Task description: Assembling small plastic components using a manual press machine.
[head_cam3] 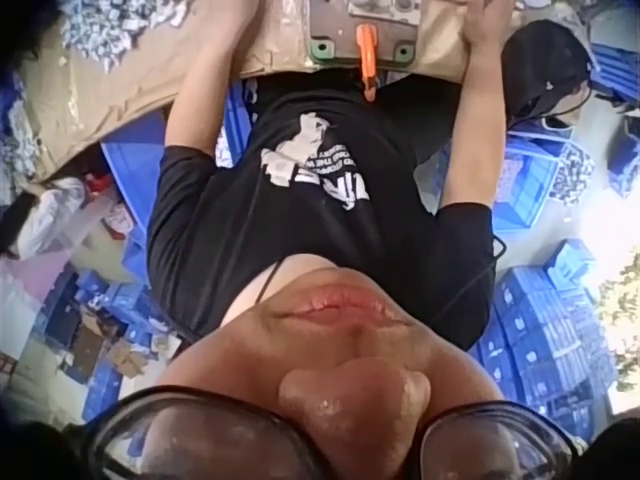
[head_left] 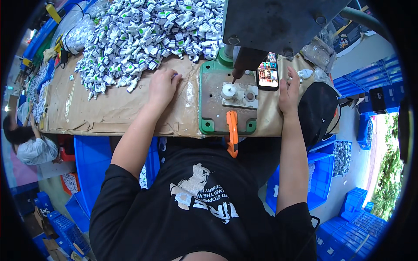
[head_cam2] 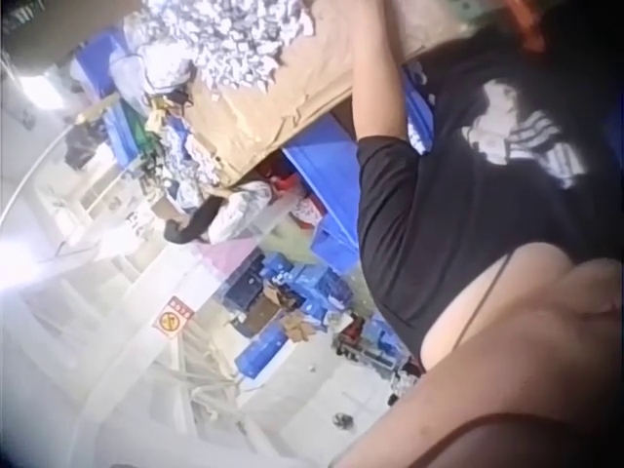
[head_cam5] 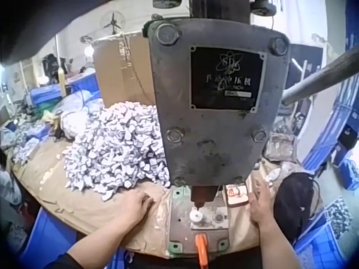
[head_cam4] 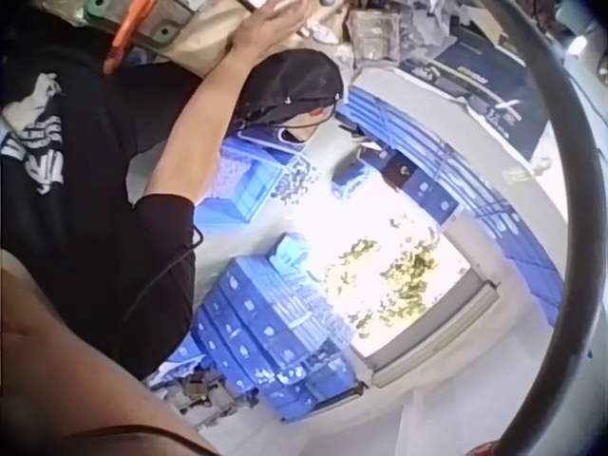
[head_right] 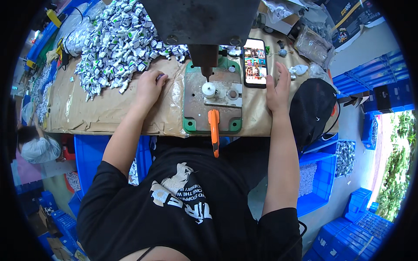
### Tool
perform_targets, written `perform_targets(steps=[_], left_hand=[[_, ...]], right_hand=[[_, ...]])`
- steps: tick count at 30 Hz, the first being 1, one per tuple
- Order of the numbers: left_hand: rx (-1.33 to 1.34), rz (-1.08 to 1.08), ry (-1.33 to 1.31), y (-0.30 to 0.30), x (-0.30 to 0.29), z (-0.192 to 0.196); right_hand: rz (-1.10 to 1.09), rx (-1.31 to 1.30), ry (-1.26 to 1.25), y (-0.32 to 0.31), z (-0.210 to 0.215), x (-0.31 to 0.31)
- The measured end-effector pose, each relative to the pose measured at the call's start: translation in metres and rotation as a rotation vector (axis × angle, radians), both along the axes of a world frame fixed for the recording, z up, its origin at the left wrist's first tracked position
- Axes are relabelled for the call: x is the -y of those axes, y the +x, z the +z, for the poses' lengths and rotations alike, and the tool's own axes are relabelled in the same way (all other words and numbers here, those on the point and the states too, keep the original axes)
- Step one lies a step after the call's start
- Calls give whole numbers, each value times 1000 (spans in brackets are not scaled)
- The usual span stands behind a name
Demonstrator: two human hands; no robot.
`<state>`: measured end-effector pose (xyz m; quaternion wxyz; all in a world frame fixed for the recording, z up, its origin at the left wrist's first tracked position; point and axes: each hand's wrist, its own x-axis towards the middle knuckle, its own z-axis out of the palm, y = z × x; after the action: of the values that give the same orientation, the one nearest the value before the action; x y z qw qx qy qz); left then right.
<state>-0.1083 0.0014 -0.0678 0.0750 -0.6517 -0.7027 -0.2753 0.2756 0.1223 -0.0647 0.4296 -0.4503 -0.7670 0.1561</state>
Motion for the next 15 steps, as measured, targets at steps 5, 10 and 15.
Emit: perform_targets(steps=[5,10,15], left_hand=[[397,-139,65,58,7,52],[676,-215,-141,95,-11,60],[809,-380,-239,106,-10,66]], right_hand=[[-83,-162,3,8,4,-6],[-45,-578,154,16,75,-9],[10,-742,370,5,206,27]])
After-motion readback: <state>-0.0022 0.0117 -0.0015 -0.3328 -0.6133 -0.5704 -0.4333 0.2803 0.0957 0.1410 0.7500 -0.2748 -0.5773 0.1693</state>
